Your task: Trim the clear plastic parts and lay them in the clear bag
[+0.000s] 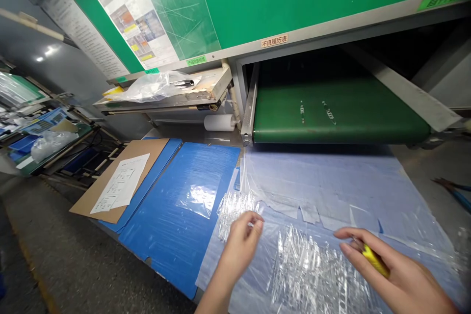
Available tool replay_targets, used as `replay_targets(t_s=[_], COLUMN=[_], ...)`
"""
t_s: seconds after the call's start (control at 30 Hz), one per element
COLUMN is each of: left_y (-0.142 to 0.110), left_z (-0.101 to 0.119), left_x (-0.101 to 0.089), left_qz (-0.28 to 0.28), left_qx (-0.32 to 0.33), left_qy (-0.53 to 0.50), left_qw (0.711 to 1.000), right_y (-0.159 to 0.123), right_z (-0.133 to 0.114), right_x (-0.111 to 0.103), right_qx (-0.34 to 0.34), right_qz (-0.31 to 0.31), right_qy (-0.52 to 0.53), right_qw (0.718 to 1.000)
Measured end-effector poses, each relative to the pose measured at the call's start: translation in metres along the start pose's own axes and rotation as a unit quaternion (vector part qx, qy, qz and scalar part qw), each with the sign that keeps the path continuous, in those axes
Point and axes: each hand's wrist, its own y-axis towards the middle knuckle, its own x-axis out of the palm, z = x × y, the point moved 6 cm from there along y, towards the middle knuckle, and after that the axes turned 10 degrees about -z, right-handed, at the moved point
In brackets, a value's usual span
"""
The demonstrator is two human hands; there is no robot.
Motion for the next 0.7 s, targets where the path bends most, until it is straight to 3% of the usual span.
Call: replay_targets(t_s=[0.1, 0.23, 0.3, 0.43, 0.7], left_y=[-0.012, -0.017, -0.017, -0.015, -0.018], left_z=[0.017, 0.021, 0.022, 0.029, 0.038], left_x=[0.049, 0.091, 0.094, 0.082, 0.083], left_qz=[-0.15, -0.253, -0.269, -0.249, -0.272], left_qx=[-0.011, 0.004, 0.012, 0.014, 0.024], left_qy=[-0.157, -0.298, -0.35, -0.428, -0.434], left_qw=[0.976, 0.92, 0.897, 0.869, 0.859], right_y=[0.011, 0.019, 0.018, 0.011, 0.008], right_z=[-0.014, -0.032, -0.032, -0.032, -0.036], right_x=[0.01, 0.021, 0.022, 0.022, 0.018], right_qx=[-0.017, -0.033, 0.001, 0.063, 0.064], right_qz=[-0.068, -0.098, -0.088, -0.097, -0.114], right_qy=[0.086, 0.2, 0.282, 0.408, 0.413], right_qw=[0.994, 0.974, 0.955, 0.906, 0.902])
